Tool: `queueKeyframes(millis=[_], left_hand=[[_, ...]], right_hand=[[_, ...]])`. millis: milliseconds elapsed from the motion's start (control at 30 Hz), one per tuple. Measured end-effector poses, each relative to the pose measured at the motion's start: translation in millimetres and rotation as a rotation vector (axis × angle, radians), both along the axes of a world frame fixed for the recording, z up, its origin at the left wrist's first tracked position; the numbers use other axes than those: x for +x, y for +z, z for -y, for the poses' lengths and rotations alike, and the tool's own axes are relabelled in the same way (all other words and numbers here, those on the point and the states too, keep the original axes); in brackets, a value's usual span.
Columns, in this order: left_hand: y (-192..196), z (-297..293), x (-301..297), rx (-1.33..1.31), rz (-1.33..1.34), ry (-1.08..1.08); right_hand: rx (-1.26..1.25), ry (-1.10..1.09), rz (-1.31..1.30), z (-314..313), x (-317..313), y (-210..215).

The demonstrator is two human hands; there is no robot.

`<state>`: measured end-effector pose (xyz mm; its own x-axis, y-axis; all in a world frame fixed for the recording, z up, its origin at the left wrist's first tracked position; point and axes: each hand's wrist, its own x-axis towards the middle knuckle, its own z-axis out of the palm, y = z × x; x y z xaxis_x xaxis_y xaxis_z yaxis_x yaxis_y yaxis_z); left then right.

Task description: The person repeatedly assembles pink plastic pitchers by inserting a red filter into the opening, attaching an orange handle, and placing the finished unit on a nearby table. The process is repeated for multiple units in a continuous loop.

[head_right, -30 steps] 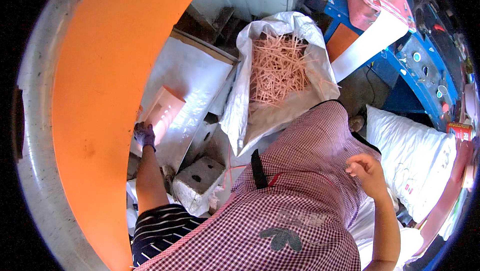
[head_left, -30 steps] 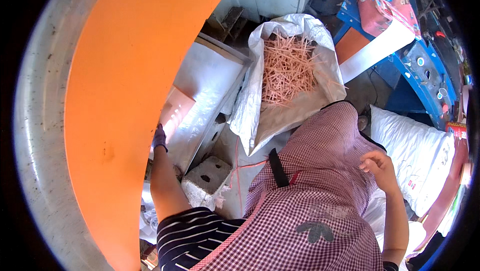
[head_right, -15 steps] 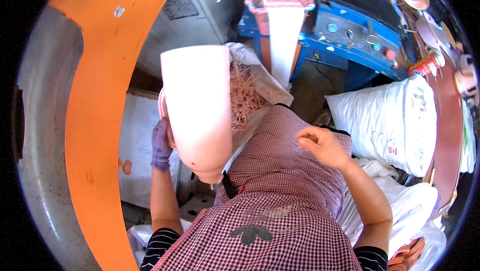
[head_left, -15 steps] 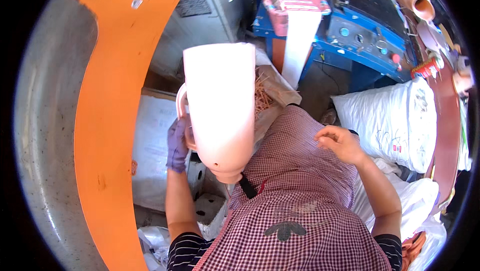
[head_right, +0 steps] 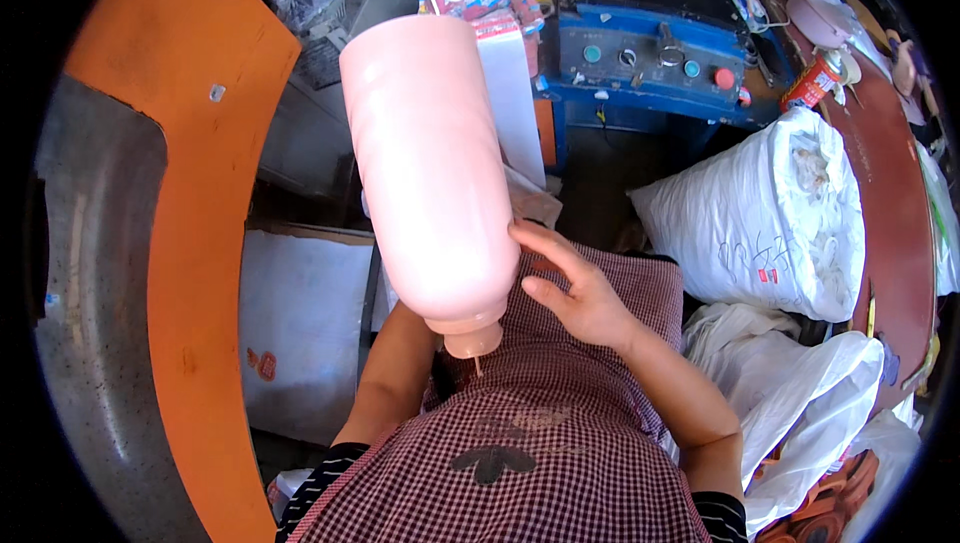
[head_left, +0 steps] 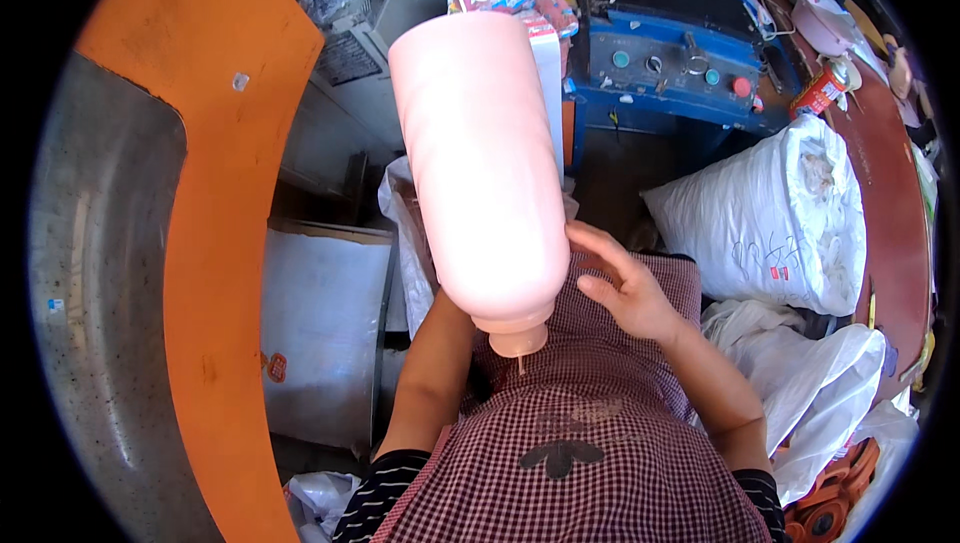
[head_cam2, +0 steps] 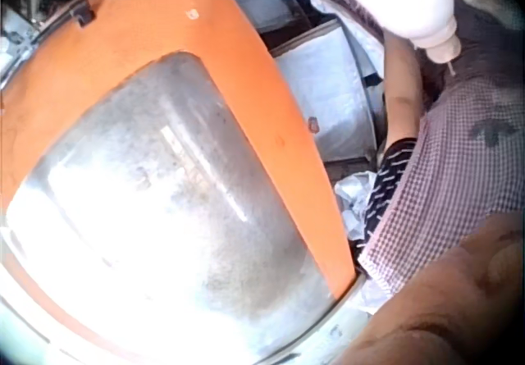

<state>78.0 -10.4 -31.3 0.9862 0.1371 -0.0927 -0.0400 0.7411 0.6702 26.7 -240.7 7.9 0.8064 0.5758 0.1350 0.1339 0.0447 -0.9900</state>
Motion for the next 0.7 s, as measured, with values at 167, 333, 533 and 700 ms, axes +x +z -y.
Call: queueKeyframes(millis=[167,333,533,700], left_hand=[[6,14,1,0.004,0.012,-0.007],[15,13,-6,0.021,0.02,-0.004],[26,13,-12,0.044,0.027,-0.02],[39,8,-29,0.094,0.009,-0.021]], right_hand=[[-0.02,0.0,0.005,11,-9,7],[0.002,0.02,0.012,14,-16,5],[0.04,0.04,-0.045,15,-23,6],[-0.024,0.09,-0.127,16,-19,15]])
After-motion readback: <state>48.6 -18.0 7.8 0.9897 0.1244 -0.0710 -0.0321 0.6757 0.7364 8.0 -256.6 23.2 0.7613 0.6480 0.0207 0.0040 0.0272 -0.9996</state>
